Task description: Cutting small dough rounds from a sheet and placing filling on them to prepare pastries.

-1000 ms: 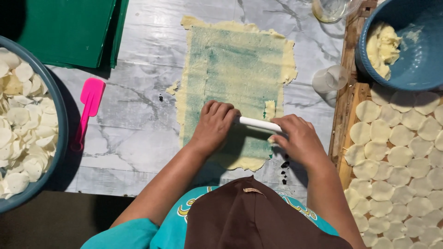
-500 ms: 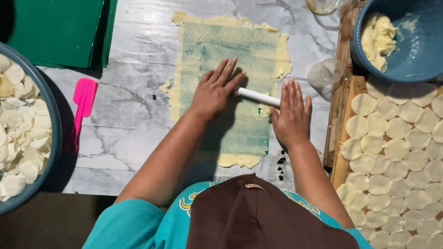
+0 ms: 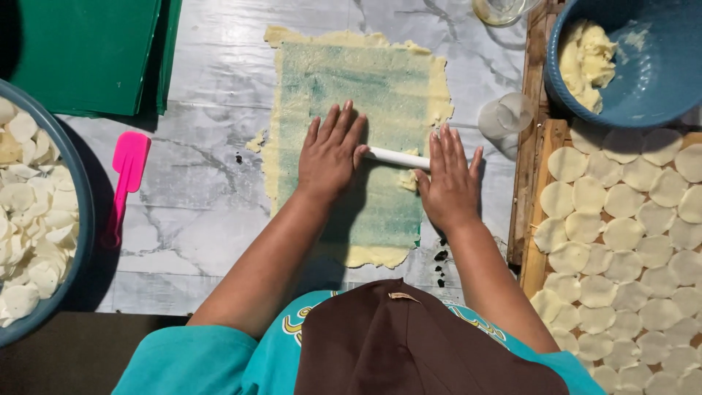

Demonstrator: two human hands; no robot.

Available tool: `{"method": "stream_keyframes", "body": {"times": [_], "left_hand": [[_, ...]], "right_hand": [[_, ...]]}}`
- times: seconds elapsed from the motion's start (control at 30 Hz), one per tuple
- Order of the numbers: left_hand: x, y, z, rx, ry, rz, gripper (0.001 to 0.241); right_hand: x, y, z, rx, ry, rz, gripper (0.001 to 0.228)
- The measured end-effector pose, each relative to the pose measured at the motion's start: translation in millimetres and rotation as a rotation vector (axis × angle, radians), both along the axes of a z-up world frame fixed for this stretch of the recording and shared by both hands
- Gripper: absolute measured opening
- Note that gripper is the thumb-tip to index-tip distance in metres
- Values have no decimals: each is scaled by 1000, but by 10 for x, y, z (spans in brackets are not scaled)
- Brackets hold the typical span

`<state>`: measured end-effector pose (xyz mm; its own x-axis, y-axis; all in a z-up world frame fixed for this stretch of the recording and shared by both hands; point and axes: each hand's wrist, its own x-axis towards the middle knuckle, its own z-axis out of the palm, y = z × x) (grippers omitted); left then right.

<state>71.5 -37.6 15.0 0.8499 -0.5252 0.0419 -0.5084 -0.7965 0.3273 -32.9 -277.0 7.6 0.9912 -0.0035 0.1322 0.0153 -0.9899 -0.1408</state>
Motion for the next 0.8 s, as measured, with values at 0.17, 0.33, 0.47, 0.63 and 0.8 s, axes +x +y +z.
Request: {"method": "stream_keyframes", "body": {"times": [0.17, 0.33, 0.47, 0.63, 0.8], "left_hand": [[-518, 267, 29, -2, -71, -9, 61], [-243, 74, -56, -103, -240, 102, 53], [-116, -94, -37, -30, -21, 86, 64], [-606, 126, 81, 20, 59, 55, 63], [-851, 251, -41, 11, 63, 62, 61]], "right_hand": [[-591, 210, 131, 66, 98, -12, 69], [-260, 152, 106, 145, 70, -86, 60], [-20, 176, 36, 72, -6, -79, 61], [-464, 366, 125, 1, 81, -63, 68], [-626, 320, 269, 189, 279, -142, 62]]}}
